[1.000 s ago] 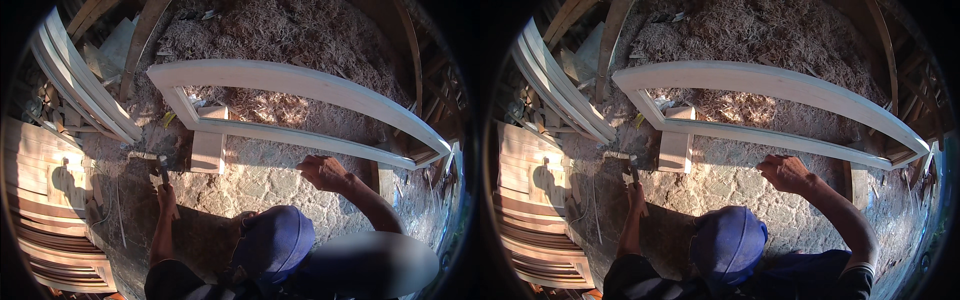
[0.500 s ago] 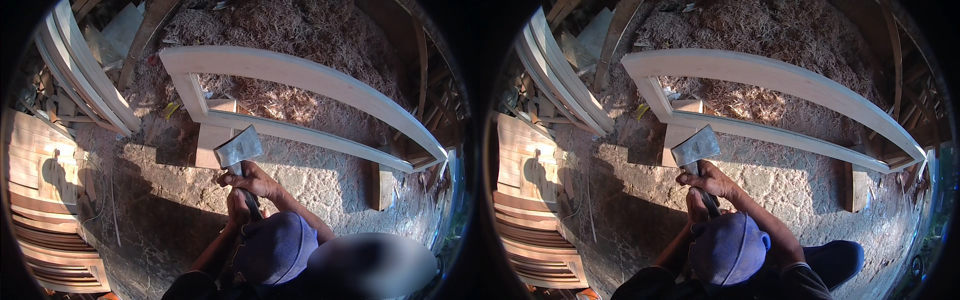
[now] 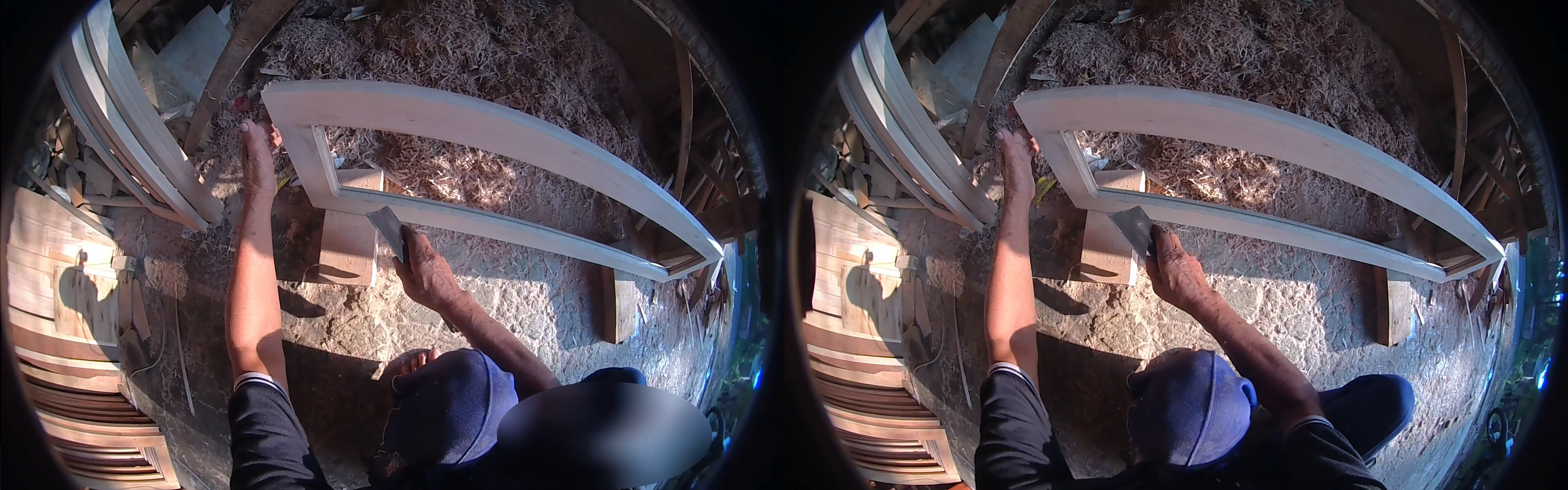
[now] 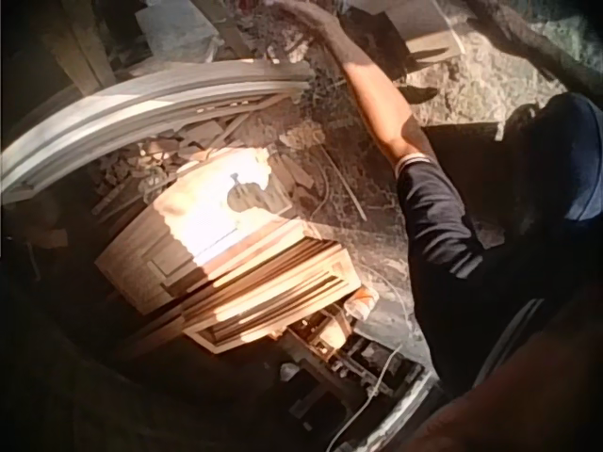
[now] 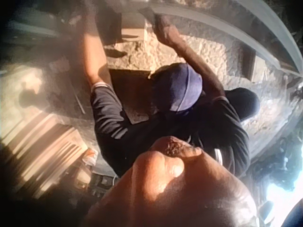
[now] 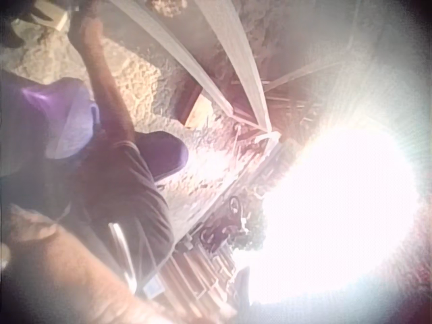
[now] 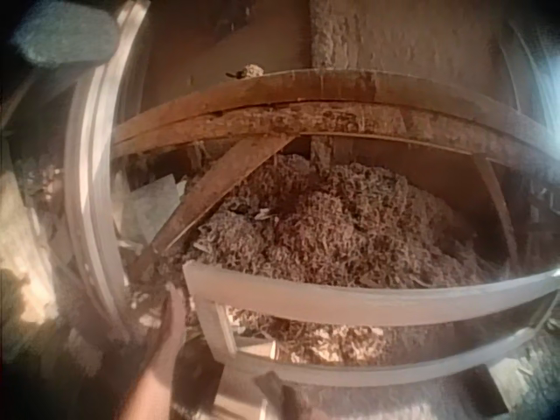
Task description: The person assembles a wooden frame by fitting curved and straight pieces together, using a hammer to secure joints. The person then stands, carries the frame, and places it against a wall.
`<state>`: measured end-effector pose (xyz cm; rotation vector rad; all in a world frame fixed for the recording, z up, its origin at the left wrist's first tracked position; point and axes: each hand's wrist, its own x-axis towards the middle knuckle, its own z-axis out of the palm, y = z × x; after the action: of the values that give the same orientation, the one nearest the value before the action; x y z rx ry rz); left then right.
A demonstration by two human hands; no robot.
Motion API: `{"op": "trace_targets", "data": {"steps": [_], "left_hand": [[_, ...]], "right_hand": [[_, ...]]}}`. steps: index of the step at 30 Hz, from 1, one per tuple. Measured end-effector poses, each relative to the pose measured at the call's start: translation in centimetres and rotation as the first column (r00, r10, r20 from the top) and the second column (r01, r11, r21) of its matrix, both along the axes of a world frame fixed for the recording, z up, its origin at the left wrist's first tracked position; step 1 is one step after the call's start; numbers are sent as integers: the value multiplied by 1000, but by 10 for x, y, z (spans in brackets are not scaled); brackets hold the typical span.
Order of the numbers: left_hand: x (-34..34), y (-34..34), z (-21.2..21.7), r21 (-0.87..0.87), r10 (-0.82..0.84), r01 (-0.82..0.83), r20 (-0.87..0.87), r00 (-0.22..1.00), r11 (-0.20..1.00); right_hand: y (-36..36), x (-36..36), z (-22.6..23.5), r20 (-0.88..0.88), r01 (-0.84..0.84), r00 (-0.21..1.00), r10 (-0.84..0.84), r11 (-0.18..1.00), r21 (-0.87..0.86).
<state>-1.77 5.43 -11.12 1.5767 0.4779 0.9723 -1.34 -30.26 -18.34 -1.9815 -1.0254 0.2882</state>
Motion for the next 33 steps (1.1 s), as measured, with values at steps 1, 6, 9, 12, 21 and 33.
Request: {"op": "trace_targets", "data": {"steps": [1,6,9,12,21,33], "left_hand": [[10,-2,-1,19,-6,6,2,1000,1000],[40,-19,0,77,126,-131,72,989,988],[45,-27,11,180,244,-242,10,970,953],[41,-37,25,159,290,-279,-48,956,947],[42,-59,63,215,266,-277,82,961,936],[31,-59,43,169,291,-302,87,953,938]], "right_hand": [[0,-1,1,3,-16,1000,16,999,-35],[12,-6,2,36,-62,997,65,994,-86],[23,-6,-2,59,-21,998,24,998,-56],[34,-3,-5,109,1,994,2,1000,-22],[51,5,4,77,-3,997,9,996,-84],[53,3,9,86,37,996,-14,963,-265]]}}
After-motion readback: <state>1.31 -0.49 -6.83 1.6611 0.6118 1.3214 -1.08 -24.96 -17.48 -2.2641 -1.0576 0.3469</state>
